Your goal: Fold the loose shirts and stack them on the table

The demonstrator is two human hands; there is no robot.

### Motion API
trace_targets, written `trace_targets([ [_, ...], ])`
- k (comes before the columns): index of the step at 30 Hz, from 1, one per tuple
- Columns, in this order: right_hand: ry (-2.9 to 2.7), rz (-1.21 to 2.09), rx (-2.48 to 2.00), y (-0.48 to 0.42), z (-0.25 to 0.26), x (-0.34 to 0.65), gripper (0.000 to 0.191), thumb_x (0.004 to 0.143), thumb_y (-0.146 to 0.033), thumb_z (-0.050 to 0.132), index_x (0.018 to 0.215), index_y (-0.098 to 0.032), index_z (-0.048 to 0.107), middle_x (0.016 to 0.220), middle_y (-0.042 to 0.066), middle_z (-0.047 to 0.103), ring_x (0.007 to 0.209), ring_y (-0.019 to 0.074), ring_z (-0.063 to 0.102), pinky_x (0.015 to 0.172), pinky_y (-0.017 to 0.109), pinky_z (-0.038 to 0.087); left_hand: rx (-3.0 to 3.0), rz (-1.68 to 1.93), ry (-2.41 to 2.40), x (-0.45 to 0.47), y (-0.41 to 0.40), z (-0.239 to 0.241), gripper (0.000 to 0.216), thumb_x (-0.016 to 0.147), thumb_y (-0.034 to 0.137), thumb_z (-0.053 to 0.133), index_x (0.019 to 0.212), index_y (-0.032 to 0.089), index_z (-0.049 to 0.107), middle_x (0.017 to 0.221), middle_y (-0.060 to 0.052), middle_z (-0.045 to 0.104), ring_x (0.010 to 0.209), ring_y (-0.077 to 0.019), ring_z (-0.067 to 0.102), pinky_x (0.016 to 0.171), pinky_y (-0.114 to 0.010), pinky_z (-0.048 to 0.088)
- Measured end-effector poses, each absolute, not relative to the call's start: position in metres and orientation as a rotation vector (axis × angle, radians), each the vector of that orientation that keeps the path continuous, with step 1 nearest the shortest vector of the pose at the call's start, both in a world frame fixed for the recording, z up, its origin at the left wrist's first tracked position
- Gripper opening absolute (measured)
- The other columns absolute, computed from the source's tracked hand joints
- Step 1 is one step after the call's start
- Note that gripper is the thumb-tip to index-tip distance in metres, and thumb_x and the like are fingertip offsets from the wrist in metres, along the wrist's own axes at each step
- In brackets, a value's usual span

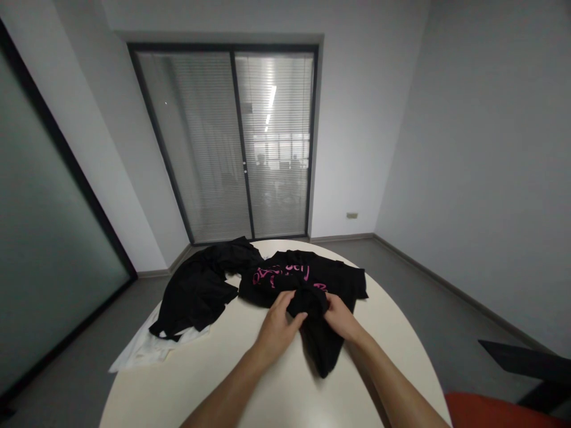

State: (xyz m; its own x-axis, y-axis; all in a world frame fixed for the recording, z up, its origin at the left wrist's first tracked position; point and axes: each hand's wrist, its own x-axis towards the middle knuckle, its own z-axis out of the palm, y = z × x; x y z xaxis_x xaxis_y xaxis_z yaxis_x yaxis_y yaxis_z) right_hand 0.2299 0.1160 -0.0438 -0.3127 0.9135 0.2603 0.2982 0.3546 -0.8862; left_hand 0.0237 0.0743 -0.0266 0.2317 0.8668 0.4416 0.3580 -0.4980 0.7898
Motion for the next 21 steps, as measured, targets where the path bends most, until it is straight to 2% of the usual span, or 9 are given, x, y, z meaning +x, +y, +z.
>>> trace_targets([
  [2, -1.871, 0.856, -1.004, 0.109, -0.039, 0.226, 0.043, 0.077, -0.016, 0.058, 0.118, -0.017, 0.068, 0.111, 0.007, 0.071, 0.103, 0.0257, 0.065, 0.097, 0.04, 0.05, 1.914, 1.31, 1.137, 0.026, 0.074, -0.022, 0.029, 0.092, 0.027, 0.058, 0.12, 0.02, 0.063, 0.119, -0.008, 0.065, 0.114, -0.0233, 0.06, 0.103, -0.035, 0.046],
  [4, -1.913, 0.727, -0.938, 0.101, -0.033, 0.224, 0.053, 0.078, -0.017, 0.06, 0.131, -0.019, 0.06, 0.133, 0.01, 0.061, 0.121, 0.0275, 0.057, 0.11, 0.043, 0.041, 1.825, 1.373, 1.15, 0.025, 0.075, -0.018, 0.027, 0.094, 0.028, 0.056, 0.118, 0.019, 0.063, 0.116, -0.008, 0.067, 0.109, -0.0227, 0.063, 0.098, -0.034, 0.049],
  [7, -1.916, 0.633, -0.85, 0.089, -0.024, 0.217, 0.064, 0.085, -0.029, 0.063, 0.145, -0.02, 0.044, 0.149, 0.012, 0.046, 0.138, 0.0285, 0.043, 0.118, 0.045, 0.032, 1.741, 1.408, 1.173, 0.022, 0.075, -0.011, 0.027, 0.092, 0.03, 0.06, 0.116, 0.019, 0.064, 0.112, -0.008, 0.07, 0.101, -0.0216, 0.066, 0.091, -0.032, 0.052],
  [8, -1.903, 0.619, -0.831, 0.084, -0.021, 0.213, 0.067, 0.086, -0.035, 0.064, 0.147, -0.02, 0.041, 0.149, 0.013, 0.045, 0.139, 0.029, 0.042, 0.118, 0.045, 0.032, 1.748, 1.409, 1.171, 0.021, 0.074, -0.008, 0.026, 0.091, 0.029, 0.061, 0.115, 0.019, 0.065, 0.11, -0.007, 0.07, 0.099, -0.0212, 0.066, 0.089, -0.031, 0.052],
  [10, -1.837, 0.586, -0.832, 0.078, -0.016, 0.204, 0.065, 0.086, -0.043, 0.066, 0.144, -0.021, 0.045, 0.144, 0.013, 0.05, 0.135, 0.0293, 0.046, 0.115, 0.045, 0.036, 1.81, 1.401, 1.16, 0.019, 0.071, 0.001, 0.023, 0.09, 0.027, 0.062, 0.111, 0.019, 0.068, 0.106, -0.006, 0.072, 0.095, -0.0204, 0.067, 0.086, -0.03, 0.053],
  [14, -1.647, 0.585, -0.933, 0.075, -0.008, 0.194, 0.033, 0.093, -0.044, 0.059, 0.116, -0.021, 0.066, 0.12, 0.01, 0.066, 0.113, 0.0267, 0.06, 0.104, 0.042, 0.045, 1.994, 1.342, 1.149, 0.01, 0.067, 0.018, 0.017, 0.088, 0.026, 0.064, 0.102, 0.02, 0.072, 0.102, -0.004, 0.074, 0.095, -0.0207, 0.068, 0.088, -0.031, 0.052],
  [17, -1.528, 0.627, -0.978, 0.082, -0.007, 0.199, 0.031, 0.094, -0.045, 0.056, 0.106, -0.021, 0.071, 0.109, 0.008, 0.071, 0.105, 0.0266, 0.064, 0.098, 0.041, 0.049, 2.077, 1.33, 1.306, -0.005, 0.069, 0.028, 0.023, 0.089, 0.022, 0.062, 0.11, 0.023, 0.07, 0.11, -0.003, 0.074, 0.102, -0.0208, 0.068, 0.094, -0.032, 0.05],
  [21, -1.434, 0.665, -1.021, 0.093, -0.013, 0.208, 0.031, 0.089, -0.044, 0.06, 0.107, -0.022, 0.071, 0.106, 0.007, 0.073, 0.103, 0.0267, 0.066, 0.095, 0.04, 0.05, 2.153, 1.19, 1.724, -0.022, 0.074, 0.034, 0.024, 0.086, 0.019, 0.062, 0.108, 0.028, 0.067, 0.11, 0.0, 0.074, 0.103, -0.0209, 0.068, 0.088, -0.03, 0.05],
])
